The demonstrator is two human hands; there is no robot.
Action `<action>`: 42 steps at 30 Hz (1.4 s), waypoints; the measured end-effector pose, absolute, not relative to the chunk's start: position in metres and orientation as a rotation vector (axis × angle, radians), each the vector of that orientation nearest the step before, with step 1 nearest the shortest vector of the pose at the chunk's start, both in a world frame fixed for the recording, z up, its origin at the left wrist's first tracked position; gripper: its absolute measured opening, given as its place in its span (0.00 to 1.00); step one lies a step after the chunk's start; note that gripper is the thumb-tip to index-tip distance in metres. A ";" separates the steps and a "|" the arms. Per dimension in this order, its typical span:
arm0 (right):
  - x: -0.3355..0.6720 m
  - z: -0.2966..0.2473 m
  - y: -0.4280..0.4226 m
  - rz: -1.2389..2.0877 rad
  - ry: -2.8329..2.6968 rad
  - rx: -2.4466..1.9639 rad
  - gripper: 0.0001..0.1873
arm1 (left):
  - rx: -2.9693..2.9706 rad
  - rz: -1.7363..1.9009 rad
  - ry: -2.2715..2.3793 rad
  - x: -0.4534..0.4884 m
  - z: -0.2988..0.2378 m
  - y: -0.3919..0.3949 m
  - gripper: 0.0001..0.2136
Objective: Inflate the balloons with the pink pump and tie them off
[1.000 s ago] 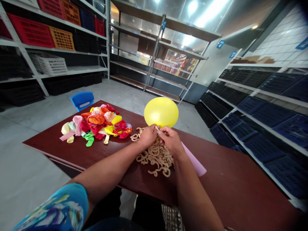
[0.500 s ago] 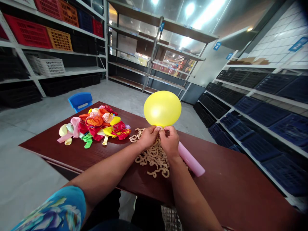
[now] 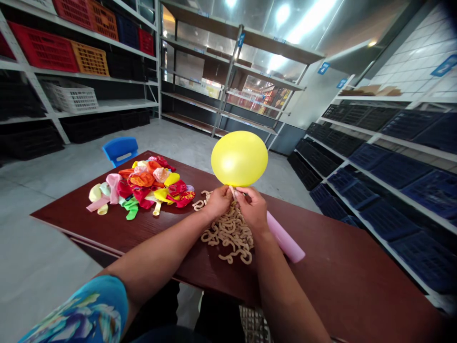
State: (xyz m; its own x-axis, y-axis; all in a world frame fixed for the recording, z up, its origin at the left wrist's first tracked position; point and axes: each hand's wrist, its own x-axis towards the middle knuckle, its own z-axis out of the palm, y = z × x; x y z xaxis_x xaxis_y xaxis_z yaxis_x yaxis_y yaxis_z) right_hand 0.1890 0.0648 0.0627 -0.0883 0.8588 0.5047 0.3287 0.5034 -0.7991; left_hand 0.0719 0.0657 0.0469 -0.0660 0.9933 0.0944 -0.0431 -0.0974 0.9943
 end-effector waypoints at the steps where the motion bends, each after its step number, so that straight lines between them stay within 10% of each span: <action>1: 0.189 0.063 0.065 0.555 -1.689 -1.019 0.12 | 1.248 1.357 1.208 0.072 0.046 0.067 0.10; 8: 0.184 0.058 0.063 0.197 -1.767 -1.169 0.11 | 1.485 1.408 1.374 0.072 0.040 0.071 0.11; 19: 0.190 0.059 0.074 0.753 -1.348 -1.201 0.13 | 1.244 1.232 0.790 0.077 0.047 0.056 0.15; 42: 0.197 0.051 0.083 0.573 -1.266 -1.280 0.09 | 1.288 0.914 0.521 0.076 0.057 0.042 0.14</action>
